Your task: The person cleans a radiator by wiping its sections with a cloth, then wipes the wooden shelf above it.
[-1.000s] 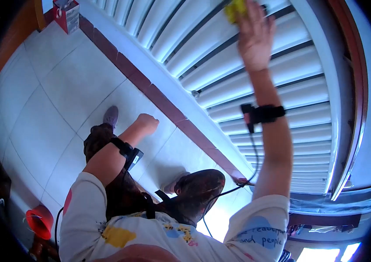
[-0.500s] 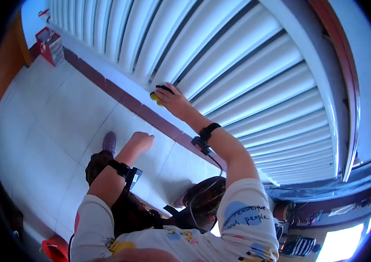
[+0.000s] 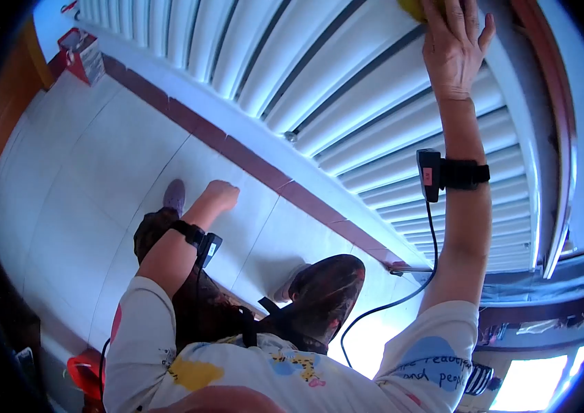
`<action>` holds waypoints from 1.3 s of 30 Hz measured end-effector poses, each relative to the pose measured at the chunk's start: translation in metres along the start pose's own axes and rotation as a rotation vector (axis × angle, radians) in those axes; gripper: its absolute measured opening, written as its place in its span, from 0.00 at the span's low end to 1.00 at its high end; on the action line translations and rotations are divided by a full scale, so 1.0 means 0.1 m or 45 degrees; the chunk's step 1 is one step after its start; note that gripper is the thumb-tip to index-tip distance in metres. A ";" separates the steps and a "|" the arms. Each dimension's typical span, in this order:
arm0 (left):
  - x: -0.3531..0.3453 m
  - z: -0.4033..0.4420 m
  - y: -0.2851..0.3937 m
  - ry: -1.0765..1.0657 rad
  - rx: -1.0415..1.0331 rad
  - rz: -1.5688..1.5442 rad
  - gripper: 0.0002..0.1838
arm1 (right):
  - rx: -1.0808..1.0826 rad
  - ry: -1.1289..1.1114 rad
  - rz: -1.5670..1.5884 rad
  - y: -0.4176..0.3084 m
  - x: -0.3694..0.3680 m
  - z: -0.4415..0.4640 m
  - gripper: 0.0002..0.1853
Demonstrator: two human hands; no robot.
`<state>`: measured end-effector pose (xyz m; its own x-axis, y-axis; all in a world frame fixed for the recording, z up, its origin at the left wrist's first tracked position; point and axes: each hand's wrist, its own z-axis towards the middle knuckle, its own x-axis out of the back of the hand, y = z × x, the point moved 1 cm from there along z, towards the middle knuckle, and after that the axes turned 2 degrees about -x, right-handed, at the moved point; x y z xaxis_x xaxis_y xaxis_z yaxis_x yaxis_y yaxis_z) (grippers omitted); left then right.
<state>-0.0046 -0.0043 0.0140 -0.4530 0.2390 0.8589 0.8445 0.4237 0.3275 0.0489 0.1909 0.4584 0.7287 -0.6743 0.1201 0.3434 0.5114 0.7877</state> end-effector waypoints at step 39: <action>0.35 -0.21 0.06 0.195 -0.079 -0.101 0.14 | -0.237 -0.114 0.265 -1.38 -0.44 -0.03 0.23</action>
<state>-0.0093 -0.0113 0.0539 -0.4745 0.0693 0.8775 0.8259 0.3799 0.4166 -0.0290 0.1511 0.3428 0.7428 -0.5843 0.3269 0.3007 0.7273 0.6169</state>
